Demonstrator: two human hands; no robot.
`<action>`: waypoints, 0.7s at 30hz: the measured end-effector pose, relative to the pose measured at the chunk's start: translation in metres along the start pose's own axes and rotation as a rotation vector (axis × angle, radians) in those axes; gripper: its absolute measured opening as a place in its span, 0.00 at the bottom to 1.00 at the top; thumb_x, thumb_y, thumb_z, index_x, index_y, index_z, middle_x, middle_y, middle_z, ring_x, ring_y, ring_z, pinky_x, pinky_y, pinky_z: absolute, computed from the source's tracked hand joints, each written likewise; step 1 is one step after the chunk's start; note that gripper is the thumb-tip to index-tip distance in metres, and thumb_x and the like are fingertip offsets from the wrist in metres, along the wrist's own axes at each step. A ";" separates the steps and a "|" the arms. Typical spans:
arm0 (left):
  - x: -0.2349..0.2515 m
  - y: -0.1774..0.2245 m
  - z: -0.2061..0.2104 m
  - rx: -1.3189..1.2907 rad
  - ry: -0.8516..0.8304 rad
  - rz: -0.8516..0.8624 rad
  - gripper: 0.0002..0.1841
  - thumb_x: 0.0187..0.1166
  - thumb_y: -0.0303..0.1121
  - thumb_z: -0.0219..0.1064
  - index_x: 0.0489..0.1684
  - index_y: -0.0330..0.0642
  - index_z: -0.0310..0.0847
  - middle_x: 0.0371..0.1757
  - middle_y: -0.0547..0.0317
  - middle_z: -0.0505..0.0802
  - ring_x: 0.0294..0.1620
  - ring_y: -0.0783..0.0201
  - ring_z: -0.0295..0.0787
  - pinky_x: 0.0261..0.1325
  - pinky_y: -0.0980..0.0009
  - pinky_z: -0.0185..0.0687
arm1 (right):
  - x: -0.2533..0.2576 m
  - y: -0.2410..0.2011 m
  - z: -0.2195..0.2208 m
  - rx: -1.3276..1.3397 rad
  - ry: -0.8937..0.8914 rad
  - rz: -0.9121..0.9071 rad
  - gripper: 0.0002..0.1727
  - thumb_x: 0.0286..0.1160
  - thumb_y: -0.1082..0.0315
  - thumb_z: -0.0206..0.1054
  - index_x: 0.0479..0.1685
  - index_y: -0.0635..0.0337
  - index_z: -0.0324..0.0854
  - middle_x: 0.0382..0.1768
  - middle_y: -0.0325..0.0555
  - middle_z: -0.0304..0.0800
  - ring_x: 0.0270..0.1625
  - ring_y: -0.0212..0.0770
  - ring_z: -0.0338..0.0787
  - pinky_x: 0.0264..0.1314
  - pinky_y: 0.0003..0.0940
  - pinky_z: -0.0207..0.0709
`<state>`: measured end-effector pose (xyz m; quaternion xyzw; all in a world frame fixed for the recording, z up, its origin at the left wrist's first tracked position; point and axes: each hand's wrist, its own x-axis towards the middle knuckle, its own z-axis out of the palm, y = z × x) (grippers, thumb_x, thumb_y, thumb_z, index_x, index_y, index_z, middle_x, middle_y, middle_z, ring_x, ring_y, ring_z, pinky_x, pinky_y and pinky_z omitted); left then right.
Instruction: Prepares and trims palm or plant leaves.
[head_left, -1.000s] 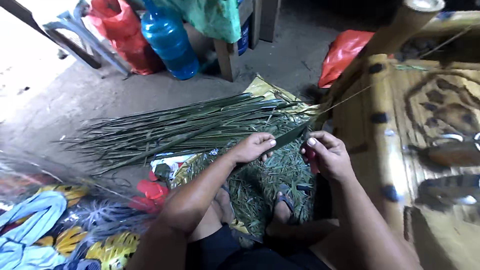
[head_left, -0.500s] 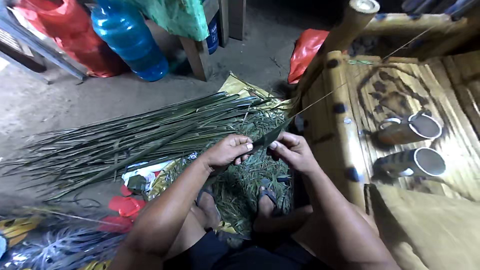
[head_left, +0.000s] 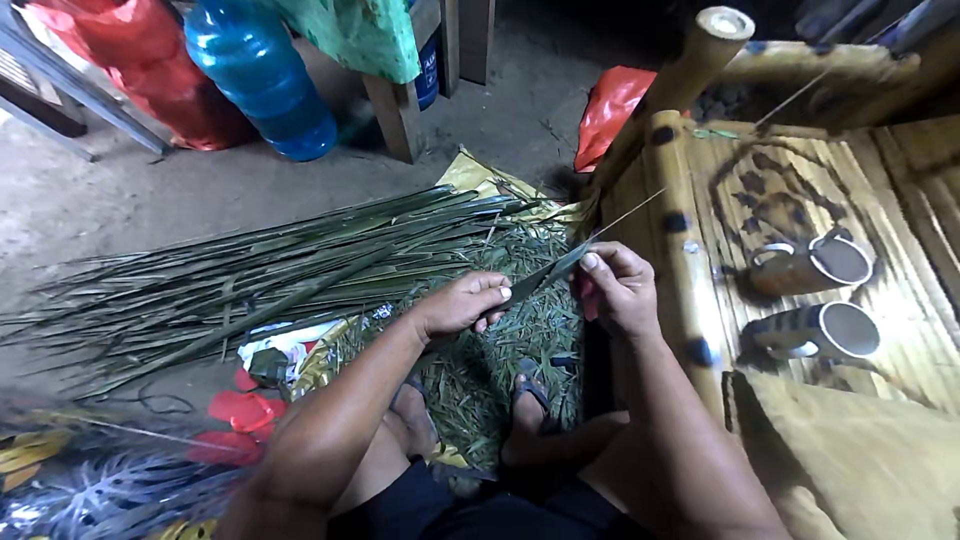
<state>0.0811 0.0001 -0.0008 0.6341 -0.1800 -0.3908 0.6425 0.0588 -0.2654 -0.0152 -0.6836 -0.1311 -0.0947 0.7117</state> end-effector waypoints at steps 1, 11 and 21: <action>0.000 0.000 0.000 0.032 0.004 -0.009 0.14 0.94 0.33 0.45 0.45 0.40 0.78 0.23 0.64 0.80 0.17 0.76 0.74 0.21 0.84 0.71 | 0.000 -0.001 -0.001 -0.003 0.049 0.005 0.09 0.87 0.61 0.64 0.53 0.51 0.87 0.34 0.33 0.91 0.26 0.28 0.87 0.28 0.26 0.86; 0.003 -0.008 0.003 0.029 -0.014 0.011 0.14 0.89 0.33 0.43 0.40 0.43 0.75 0.22 0.66 0.75 0.19 0.75 0.71 0.25 0.80 0.72 | -0.010 0.007 0.022 0.049 -0.353 0.115 0.10 0.86 0.63 0.63 0.47 0.59 0.86 0.32 0.40 0.92 0.26 0.31 0.87 0.29 0.27 0.86; 0.003 0.001 -0.001 -0.091 -0.110 -0.056 0.18 0.89 0.36 0.42 0.27 0.48 0.72 0.16 0.71 0.69 0.12 0.79 0.60 0.15 0.85 0.55 | -0.004 -0.003 0.004 -0.070 -0.242 -0.016 0.09 0.85 0.62 0.65 0.48 0.57 0.88 0.32 0.37 0.91 0.26 0.29 0.86 0.29 0.26 0.85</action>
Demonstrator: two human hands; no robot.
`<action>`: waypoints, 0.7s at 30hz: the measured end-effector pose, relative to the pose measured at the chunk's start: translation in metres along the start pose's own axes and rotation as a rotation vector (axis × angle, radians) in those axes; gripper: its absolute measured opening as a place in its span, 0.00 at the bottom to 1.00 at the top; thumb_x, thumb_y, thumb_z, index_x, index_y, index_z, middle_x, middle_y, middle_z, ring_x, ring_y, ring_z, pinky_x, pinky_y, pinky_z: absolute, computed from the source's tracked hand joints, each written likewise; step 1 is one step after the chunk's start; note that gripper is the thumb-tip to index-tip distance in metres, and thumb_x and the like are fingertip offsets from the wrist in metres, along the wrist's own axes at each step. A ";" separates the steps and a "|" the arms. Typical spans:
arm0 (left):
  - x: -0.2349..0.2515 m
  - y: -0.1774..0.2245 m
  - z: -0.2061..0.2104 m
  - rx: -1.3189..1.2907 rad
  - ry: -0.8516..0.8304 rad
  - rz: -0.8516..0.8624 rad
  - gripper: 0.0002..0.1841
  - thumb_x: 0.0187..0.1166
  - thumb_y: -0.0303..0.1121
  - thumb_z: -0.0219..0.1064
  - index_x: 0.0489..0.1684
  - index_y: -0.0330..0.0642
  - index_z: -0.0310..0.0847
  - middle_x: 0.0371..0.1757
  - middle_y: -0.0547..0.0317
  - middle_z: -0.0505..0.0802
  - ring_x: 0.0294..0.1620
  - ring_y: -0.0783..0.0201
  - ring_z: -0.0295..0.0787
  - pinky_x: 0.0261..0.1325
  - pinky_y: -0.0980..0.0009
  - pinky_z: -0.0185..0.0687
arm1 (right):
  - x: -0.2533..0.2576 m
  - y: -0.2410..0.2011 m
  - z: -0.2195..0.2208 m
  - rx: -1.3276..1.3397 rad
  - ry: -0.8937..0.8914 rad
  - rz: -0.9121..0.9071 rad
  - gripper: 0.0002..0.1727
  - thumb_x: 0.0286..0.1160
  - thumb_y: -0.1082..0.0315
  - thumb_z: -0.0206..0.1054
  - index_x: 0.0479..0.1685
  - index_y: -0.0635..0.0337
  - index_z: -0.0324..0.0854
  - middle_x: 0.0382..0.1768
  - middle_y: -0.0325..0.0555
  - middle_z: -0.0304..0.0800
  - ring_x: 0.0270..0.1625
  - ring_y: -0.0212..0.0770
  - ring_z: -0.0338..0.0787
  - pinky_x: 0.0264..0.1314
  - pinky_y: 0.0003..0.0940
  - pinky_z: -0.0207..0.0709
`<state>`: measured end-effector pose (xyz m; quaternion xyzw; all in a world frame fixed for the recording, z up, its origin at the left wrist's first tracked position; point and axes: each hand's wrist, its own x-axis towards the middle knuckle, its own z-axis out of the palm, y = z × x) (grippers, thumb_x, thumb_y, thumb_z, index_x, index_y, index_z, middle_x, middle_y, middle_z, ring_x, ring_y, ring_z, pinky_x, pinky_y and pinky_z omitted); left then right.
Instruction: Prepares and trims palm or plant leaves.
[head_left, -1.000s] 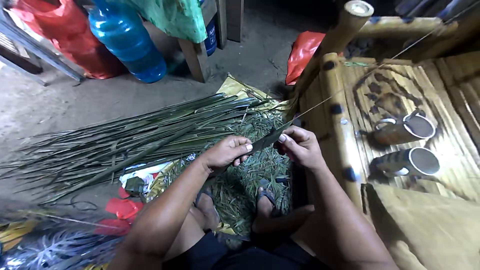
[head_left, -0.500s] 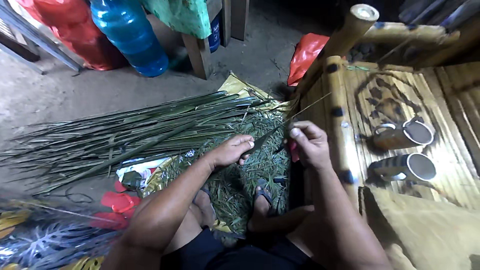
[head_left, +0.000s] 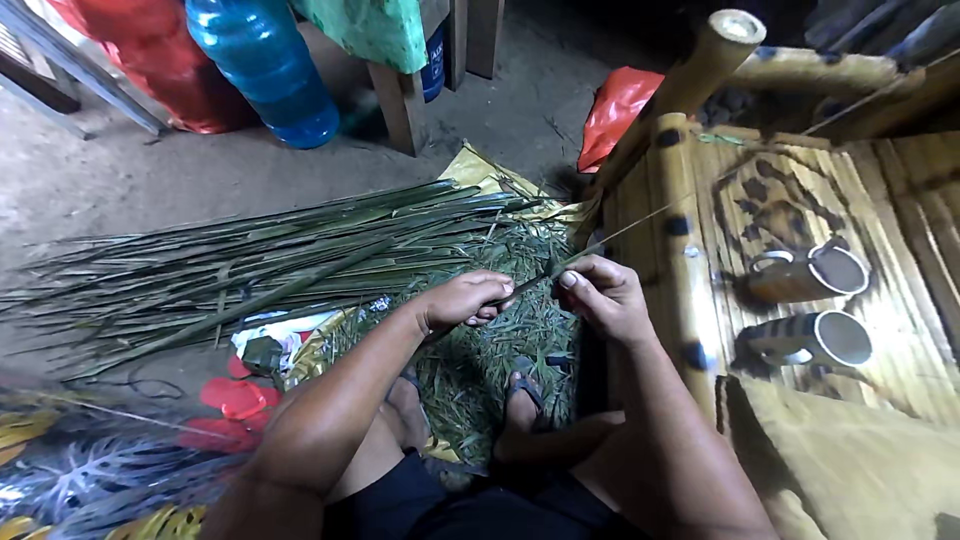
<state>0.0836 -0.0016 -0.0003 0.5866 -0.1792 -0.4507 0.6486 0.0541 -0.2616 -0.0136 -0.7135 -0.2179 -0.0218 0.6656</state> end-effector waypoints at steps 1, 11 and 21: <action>0.000 0.001 0.001 0.003 0.003 0.002 0.18 0.89 0.36 0.42 0.26 0.48 0.72 0.15 0.71 0.69 0.12 0.79 0.59 0.15 0.85 0.54 | 0.000 -0.001 -0.002 -0.003 0.024 -0.004 0.10 0.86 0.61 0.65 0.49 0.57 0.88 0.33 0.37 0.91 0.27 0.30 0.87 0.29 0.26 0.85; -0.002 0.001 0.005 0.170 0.093 -0.025 0.16 0.91 0.35 0.44 0.35 0.45 0.76 0.21 0.69 0.74 0.15 0.78 0.64 0.19 0.84 0.60 | 0.002 -0.012 -0.018 0.104 0.357 0.132 0.15 0.89 0.61 0.61 0.69 0.49 0.82 0.40 0.32 0.92 0.30 0.29 0.89 0.32 0.28 0.88; 0.003 -0.011 0.004 0.299 0.130 0.039 0.16 0.95 0.35 0.47 0.57 0.36 0.79 0.36 0.56 0.90 0.32 0.68 0.88 0.37 0.74 0.87 | 0.002 -0.005 -0.002 0.188 0.249 0.206 0.14 0.88 0.60 0.62 0.65 0.51 0.84 0.36 0.36 0.92 0.28 0.30 0.88 0.28 0.27 0.87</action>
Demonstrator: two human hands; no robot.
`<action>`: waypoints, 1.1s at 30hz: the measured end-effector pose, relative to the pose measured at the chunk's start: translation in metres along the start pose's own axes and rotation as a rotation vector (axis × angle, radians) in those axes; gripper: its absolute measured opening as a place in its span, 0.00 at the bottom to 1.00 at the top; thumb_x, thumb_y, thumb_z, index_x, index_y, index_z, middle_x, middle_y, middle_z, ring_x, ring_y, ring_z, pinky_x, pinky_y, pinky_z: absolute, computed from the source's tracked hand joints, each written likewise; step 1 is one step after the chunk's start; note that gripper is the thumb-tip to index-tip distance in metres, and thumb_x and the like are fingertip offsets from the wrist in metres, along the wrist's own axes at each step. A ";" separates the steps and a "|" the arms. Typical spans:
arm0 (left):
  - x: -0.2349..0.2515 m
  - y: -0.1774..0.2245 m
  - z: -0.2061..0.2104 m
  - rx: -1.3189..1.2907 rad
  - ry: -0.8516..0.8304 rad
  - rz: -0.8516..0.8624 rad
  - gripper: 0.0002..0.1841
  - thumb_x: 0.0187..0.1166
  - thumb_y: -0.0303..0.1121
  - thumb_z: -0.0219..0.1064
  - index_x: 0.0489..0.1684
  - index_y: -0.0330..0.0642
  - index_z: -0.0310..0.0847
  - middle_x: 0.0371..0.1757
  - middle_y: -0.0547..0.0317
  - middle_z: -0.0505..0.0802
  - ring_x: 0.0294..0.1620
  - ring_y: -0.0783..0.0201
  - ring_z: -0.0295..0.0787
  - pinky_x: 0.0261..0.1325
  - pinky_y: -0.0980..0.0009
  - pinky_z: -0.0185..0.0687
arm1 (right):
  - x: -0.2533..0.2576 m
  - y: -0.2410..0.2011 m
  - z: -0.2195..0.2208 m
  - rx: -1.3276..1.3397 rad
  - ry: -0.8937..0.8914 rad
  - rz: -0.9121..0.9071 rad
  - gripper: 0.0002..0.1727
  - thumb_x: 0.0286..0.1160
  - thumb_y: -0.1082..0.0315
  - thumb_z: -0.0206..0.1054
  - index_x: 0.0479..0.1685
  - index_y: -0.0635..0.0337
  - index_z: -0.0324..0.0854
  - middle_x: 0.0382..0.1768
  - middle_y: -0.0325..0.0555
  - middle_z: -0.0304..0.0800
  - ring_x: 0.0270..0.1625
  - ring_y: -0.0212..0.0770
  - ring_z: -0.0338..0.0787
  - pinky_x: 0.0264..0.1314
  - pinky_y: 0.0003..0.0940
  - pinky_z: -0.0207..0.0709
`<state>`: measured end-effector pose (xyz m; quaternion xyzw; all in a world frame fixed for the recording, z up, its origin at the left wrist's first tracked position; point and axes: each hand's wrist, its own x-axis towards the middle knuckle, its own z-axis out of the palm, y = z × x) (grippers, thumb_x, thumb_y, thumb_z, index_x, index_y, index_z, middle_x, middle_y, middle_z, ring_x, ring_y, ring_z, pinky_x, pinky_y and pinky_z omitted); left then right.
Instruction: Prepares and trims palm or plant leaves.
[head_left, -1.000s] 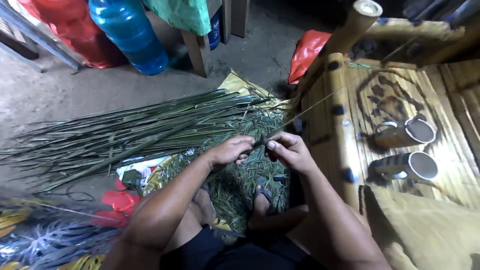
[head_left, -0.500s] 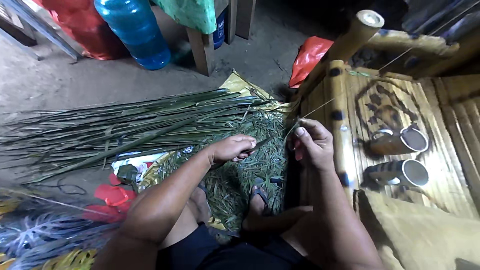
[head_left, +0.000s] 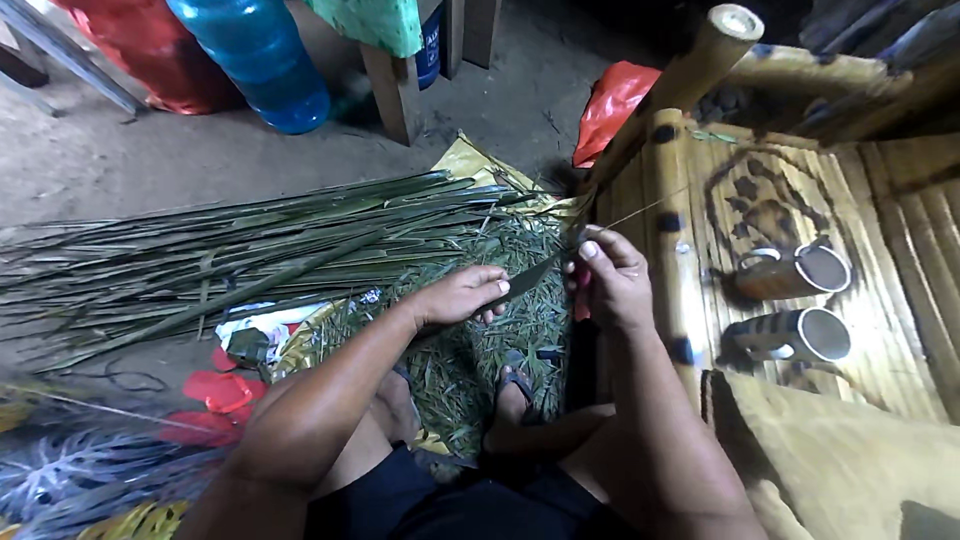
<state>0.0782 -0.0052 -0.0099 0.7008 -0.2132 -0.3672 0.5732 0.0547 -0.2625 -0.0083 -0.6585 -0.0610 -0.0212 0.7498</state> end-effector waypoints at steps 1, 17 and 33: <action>0.000 -0.002 -0.001 0.006 0.007 0.015 0.15 0.94 0.34 0.48 0.58 0.36 0.80 0.38 0.55 0.91 0.34 0.67 0.90 0.41 0.72 0.89 | 0.002 -0.002 -0.004 0.012 0.035 0.001 0.14 0.88 0.60 0.61 0.65 0.50 0.83 0.37 0.35 0.91 0.28 0.30 0.88 0.28 0.26 0.86; 0.000 0.004 -0.009 -0.085 0.053 0.101 0.14 0.93 0.32 0.48 0.43 0.40 0.79 0.22 0.67 0.77 0.17 0.76 0.69 0.21 0.82 0.64 | -0.014 0.022 0.028 -0.156 -0.297 -0.061 0.11 0.85 0.64 0.64 0.42 0.63 0.87 0.28 0.39 0.91 0.25 0.30 0.87 0.30 0.28 0.86; -0.004 0.007 -0.008 -0.093 0.051 0.109 0.14 0.93 0.33 0.49 0.41 0.39 0.79 0.19 0.65 0.76 0.16 0.75 0.68 0.19 0.83 0.63 | 0.001 -0.010 -0.014 -0.119 0.064 -0.167 0.10 0.89 0.58 0.62 0.53 0.49 0.86 0.33 0.32 0.91 0.25 0.28 0.87 0.27 0.26 0.86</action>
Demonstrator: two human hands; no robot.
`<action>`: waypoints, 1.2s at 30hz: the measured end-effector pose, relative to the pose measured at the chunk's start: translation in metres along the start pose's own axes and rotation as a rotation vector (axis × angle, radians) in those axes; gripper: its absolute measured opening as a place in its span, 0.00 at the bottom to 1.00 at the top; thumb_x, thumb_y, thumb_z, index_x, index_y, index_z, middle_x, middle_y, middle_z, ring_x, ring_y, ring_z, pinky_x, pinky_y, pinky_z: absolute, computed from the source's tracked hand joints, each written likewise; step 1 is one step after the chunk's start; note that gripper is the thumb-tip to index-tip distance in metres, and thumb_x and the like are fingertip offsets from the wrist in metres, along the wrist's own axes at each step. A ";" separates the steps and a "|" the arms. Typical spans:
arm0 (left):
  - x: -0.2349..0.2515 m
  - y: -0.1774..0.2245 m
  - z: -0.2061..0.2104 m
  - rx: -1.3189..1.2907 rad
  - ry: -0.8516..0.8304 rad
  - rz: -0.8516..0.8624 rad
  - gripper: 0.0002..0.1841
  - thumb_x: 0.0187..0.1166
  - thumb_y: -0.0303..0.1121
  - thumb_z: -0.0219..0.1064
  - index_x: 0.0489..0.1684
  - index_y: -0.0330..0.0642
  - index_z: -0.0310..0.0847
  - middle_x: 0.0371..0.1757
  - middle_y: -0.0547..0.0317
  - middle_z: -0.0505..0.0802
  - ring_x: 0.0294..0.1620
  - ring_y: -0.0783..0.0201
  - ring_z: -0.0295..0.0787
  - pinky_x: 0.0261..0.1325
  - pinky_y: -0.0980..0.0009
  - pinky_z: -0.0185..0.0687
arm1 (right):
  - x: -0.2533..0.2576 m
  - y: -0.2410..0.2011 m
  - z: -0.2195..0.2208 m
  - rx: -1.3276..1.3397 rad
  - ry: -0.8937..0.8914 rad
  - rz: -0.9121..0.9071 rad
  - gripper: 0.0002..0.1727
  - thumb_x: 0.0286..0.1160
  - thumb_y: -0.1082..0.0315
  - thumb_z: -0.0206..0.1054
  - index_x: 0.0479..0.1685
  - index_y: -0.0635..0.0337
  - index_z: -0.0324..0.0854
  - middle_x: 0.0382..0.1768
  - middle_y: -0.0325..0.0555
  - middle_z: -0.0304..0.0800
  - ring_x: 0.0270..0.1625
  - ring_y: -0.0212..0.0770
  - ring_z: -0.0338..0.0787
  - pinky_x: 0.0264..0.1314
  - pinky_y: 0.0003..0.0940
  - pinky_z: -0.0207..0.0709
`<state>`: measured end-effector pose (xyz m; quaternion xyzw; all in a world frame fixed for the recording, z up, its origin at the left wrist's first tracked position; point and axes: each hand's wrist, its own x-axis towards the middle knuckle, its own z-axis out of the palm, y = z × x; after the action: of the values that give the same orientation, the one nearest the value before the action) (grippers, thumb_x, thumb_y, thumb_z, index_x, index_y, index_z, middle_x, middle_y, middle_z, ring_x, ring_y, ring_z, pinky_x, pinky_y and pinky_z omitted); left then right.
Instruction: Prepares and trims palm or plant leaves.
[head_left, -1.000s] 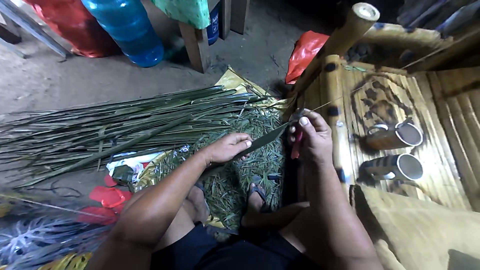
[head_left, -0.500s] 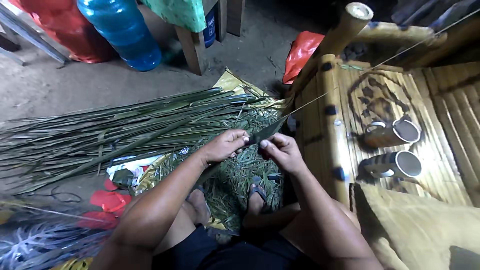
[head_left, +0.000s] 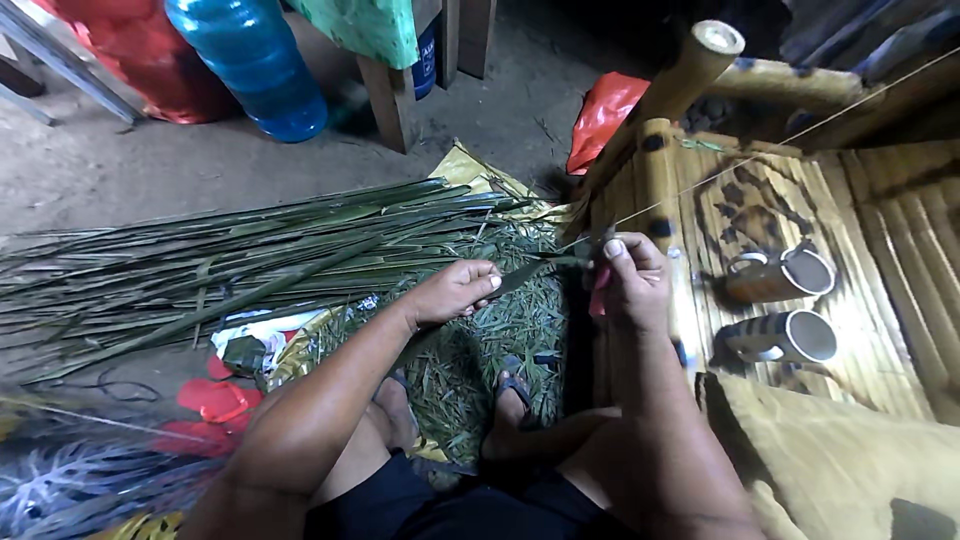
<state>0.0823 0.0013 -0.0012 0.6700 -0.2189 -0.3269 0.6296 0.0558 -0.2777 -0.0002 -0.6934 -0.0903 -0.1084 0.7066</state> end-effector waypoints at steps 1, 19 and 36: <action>0.000 -0.003 0.001 0.022 0.020 0.004 0.14 0.93 0.34 0.50 0.41 0.39 0.80 0.19 0.63 0.77 0.15 0.75 0.70 0.18 0.83 0.65 | -0.001 0.000 0.003 0.000 -0.022 0.018 0.10 0.88 0.58 0.62 0.56 0.49 0.86 0.33 0.33 0.91 0.25 0.28 0.87 0.26 0.26 0.86; 0.005 0.000 0.005 0.061 0.112 -0.058 0.12 0.93 0.31 0.51 0.48 0.37 0.81 0.28 0.61 0.85 0.22 0.73 0.79 0.26 0.80 0.78 | -0.010 0.007 0.022 -0.001 -0.139 0.077 0.09 0.87 0.62 0.63 0.52 0.55 0.85 0.30 0.38 0.90 0.23 0.32 0.87 0.26 0.30 0.86; -0.002 0.005 -0.002 -0.036 0.006 -0.027 0.13 0.92 0.31 0.51 0.41 0.38 0.80 0.20 0.65 0.78 0.16 0.76 0.72 0.19 0.84 0.69 | 0.003 0.004 -0.003 -0.026 -0.068 -0.070 0.09 0.88 0.61 0.62 0.51 0.52 0.87 0.32 0.33 0.90 0.24 0.27 0.86 0.27 0.25 0.85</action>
<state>0.0830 0.0036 0.0044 0.6624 -0.2021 -0.3372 0.6378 0.0597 -0.2803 -0.0032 -0.7021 -0.1371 -0.1107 0.6899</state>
